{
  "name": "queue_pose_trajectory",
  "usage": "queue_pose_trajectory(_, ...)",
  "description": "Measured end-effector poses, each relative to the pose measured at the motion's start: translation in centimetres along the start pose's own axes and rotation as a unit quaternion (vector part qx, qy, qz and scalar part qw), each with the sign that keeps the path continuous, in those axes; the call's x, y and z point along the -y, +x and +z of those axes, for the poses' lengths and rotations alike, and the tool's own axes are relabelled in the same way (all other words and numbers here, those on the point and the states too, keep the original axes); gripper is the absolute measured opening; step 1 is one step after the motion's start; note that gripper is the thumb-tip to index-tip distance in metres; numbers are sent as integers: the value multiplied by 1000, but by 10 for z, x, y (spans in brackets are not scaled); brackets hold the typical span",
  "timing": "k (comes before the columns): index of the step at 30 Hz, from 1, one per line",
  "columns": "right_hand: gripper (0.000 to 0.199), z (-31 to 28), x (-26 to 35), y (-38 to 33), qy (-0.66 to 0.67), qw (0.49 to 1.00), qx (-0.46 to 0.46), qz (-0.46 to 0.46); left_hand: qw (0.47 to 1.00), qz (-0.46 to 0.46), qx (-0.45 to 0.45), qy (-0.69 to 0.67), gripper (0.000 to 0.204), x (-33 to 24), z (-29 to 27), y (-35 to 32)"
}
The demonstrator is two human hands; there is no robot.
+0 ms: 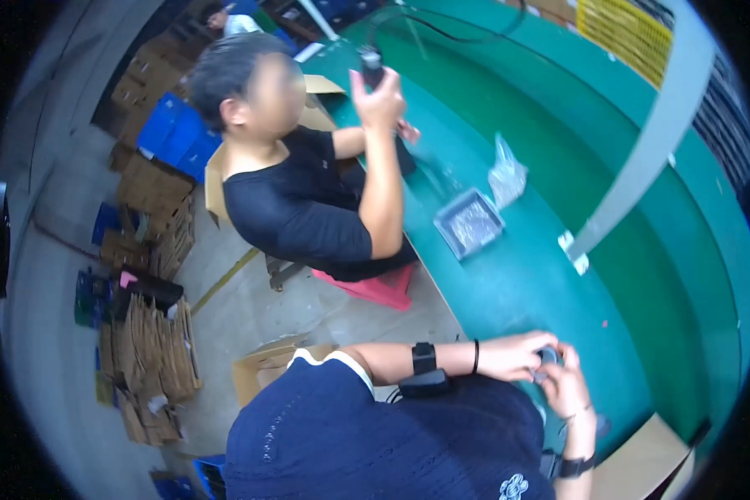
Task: The person assembles a device by inserting a white paper into a black cylinder, fitting a circular cap onto the end, and placing the unit into a box, repeating the process for multiple units.
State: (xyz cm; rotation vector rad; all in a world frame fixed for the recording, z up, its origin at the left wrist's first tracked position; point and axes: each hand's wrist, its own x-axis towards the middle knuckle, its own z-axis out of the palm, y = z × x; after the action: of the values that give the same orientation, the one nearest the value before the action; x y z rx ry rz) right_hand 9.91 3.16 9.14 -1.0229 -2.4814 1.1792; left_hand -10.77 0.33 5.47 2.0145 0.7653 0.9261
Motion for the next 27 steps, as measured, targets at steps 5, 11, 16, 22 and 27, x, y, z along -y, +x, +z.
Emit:
queue_pose_trajectory(5, 33, -2, 2, -4, -6, 1000, 21, -7, 1000, -11, 3, 9, 17, -1, 10, -3)
queue_pose_trajectory(11, 79, -104, -4, -56, 274, 950, -150, -20, 991, -121, 42, 38, 13, 15, 1, 6)
queue_pose_trajectory(16, 36, -163, 4, -185, 588, 658, -305, -359, 994, -73, 40, 69, 19, 6, -12, 13)
queue_pose_trajectory(22, 19, -7, -131, -177, -56, 885, -169, 430, 990, -76, 77, 96, 22, 7, -2, 16)
queue_pose_trajectory(27, 51, 51, -123, -169, -60, 868, -135, 473, 993, -90, 39, 72, 18, 10, -1, 7)
